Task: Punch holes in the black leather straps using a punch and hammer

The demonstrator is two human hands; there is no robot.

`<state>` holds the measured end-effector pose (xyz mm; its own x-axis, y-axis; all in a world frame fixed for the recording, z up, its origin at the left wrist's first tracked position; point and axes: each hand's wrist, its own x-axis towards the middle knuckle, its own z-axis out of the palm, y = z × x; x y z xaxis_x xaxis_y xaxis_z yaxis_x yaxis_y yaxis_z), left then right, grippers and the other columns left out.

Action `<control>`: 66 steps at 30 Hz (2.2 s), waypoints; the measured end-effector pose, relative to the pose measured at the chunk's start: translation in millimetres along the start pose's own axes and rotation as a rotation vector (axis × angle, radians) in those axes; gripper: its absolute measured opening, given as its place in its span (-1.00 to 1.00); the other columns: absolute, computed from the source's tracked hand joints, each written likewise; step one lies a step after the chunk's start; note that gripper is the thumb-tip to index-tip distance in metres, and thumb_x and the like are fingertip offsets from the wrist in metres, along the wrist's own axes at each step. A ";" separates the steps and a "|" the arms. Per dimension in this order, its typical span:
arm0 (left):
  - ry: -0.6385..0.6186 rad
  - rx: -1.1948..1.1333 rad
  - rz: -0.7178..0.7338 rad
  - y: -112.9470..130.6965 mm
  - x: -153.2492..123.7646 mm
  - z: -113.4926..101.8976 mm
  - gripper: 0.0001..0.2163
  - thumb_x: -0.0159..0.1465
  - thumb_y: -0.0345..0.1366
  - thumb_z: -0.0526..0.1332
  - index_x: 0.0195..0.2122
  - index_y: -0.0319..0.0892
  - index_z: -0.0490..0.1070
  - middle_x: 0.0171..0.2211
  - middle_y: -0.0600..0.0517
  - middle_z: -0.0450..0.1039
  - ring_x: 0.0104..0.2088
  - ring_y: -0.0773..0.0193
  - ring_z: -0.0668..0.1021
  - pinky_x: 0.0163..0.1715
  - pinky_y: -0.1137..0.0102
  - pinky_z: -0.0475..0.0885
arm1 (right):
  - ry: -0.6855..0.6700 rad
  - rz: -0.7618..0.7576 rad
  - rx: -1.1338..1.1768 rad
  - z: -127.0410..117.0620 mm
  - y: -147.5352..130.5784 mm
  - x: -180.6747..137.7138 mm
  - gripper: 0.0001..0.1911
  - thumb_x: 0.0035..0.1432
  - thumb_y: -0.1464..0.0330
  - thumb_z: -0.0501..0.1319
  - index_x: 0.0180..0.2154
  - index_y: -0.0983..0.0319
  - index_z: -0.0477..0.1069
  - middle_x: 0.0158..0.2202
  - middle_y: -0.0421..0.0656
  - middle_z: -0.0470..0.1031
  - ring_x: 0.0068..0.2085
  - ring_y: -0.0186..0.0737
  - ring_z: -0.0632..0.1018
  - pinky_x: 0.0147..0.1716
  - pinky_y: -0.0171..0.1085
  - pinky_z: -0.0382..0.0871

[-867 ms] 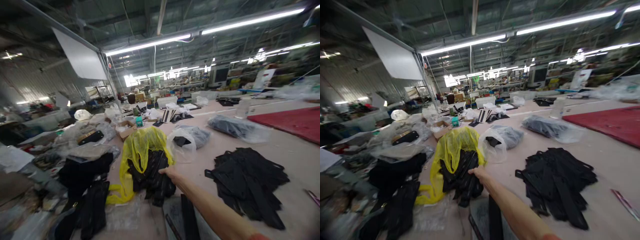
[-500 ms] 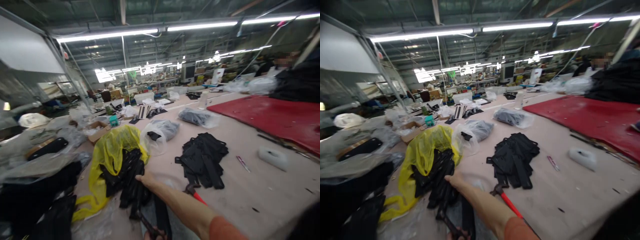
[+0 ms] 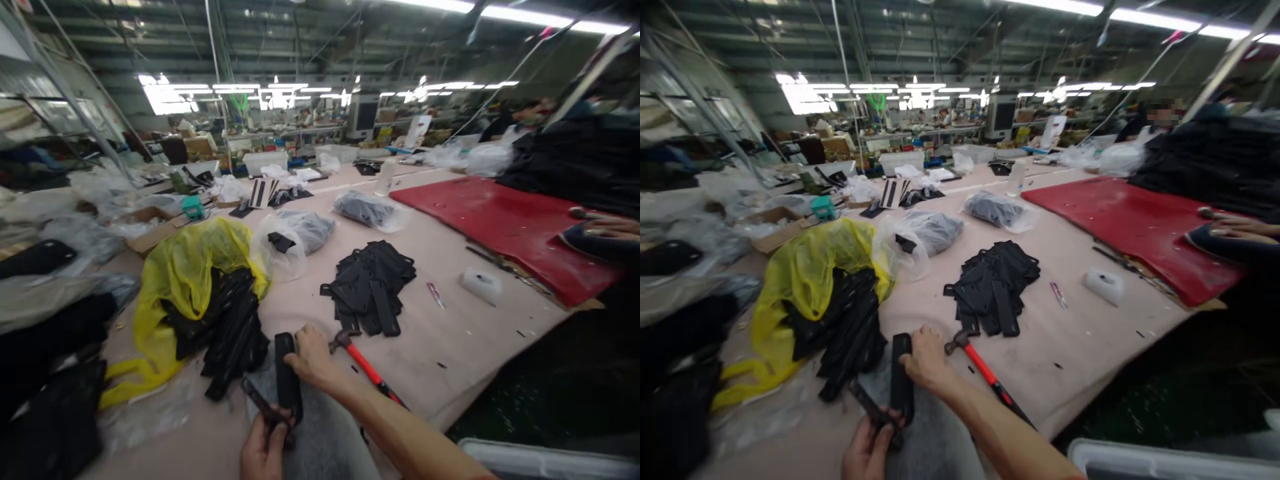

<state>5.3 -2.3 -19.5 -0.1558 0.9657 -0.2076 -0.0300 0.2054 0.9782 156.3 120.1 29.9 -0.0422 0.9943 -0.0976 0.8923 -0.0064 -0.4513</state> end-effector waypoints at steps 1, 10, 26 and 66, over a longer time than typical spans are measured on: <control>-0.050 0.022 0.010 -0.9 -0.8 -3.0 -0.61 0.08 0.02 0.35 -0.20 -0.15 0.50 -0.28 -0.05 0.61 -0.26 0.03 0.64 -0.22 0.25 0.56 | -0.011 -0.020 -0.016 2.1 -0.3 1.3 -0.62 0.06 0.18 0.31 -0.14 0.28 0.46 -0.05 0.06 0.41 0.01 0.11 0.39 -0.02 -0.03 0.22; -0.058 0.115 0.103 -2.6 -13.4 -10.4 -0.77 0.24 -0.17 0.25 -0.16 -0.18 0.50 -0.21 -0.09 0.59 -0.16 0.12 0.62 -0.13 0.34 0.51 | -0.038 -0.226 -0.077 9.1 -6.5 0.8 -0.62 0.13 0.30 0.24 0.01 0.19 0.42 0.05 0.01 0.40 0.05 0.05 0.36 0.02 -0.03 0.18; 0.148 -0.103 0.066 20.0 15.2 -11.1 -0.66 0.20 -0.11 0.32 -0.10 -0.21 0.40 -0.15 -0.09 0.58 -0.17 0.13 0.63 -0.09 0.28 0.53 | -0.125 -0.570 -0.085 38.9 32.3 -96.3 -0.25 0.05 0.49 0.03 0.32 0.34 0.10 0.39 -0.06 -0.01 0.38 -0.04 0.01 0.35 0.04 -0.15; 0.026 0.030 0.167 18.8 58.6 20.0 -0.74 0.20 -0.22 0.28 -0.12 -0.19 0.42 -0.18 -0.07 0.57 -0.15 0.15 0.61 -0.03 0.21 0.50 | -0.082 -0.444 0.001 28.8 39.2 -104.0 -0.19 0.11 0.19 0.25 0.33 0.25 0.06 0.39 0.01 -0.04 0.39 0.12 -0.11 0.30 0.24 -0.31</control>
<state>15.3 61.3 -13.4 -0.1818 0.9825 -0.0413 0.0284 0.0472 0.9985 182.7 13.4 -3.2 -0.4559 0.8893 0.0358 0.7797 0.4184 -0.4659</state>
